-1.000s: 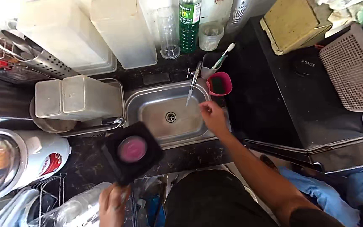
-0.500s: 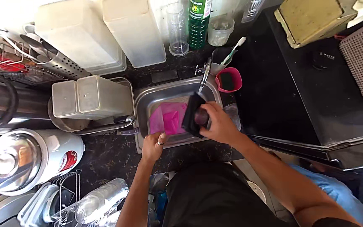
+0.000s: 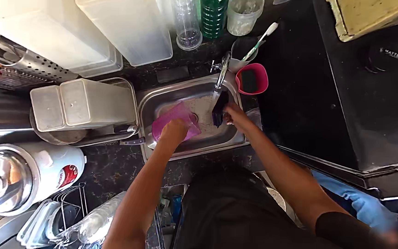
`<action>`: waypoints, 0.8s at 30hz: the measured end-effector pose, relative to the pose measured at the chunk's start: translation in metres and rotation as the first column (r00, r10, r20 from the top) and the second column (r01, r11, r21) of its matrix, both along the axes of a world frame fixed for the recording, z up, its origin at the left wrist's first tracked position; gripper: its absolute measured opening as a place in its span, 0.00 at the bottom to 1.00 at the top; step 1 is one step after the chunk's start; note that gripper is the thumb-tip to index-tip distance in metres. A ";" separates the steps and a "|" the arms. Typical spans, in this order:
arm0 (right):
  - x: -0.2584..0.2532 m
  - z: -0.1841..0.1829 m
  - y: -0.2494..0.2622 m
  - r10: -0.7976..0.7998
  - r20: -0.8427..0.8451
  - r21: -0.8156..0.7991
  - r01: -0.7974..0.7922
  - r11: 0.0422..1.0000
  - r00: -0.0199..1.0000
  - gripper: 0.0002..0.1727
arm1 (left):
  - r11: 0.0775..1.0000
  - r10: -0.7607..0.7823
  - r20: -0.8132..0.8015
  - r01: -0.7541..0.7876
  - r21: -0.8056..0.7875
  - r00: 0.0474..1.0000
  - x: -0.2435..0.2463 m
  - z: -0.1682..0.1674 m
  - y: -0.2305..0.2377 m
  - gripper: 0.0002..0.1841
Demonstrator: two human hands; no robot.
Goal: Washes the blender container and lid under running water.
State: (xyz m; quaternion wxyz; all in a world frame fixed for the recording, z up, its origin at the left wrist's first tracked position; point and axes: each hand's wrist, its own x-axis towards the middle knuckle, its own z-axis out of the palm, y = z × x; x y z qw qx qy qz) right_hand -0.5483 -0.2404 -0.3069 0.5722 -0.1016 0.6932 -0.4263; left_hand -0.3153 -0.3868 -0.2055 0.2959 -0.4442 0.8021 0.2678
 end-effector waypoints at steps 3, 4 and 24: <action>-0.015 0.022 0.002 0.042 -0.105 -0.047 -0.047 0.998 0.994 0.28 | 0.997 -0.049 0.163 0.040 0.061 0.985 -0.041 -0.011 -0.007 0.22; -0.017 0.026 0.003 0.041 -0.100 -0.054 -0.047 0.997 0.994 0.27 | 0.995 -0.073 0.210 0.055 0.088 0.975 -0.053 -0.014 -0.009 0.22; 0.000 -0.032 -0.031 -0.168 0.404 0.240 0.073 0.968 0.899 0.32 | 0.961 0.272 -0.185 -0.275 0.007 0.944 0.041 0.047 0.007 0.22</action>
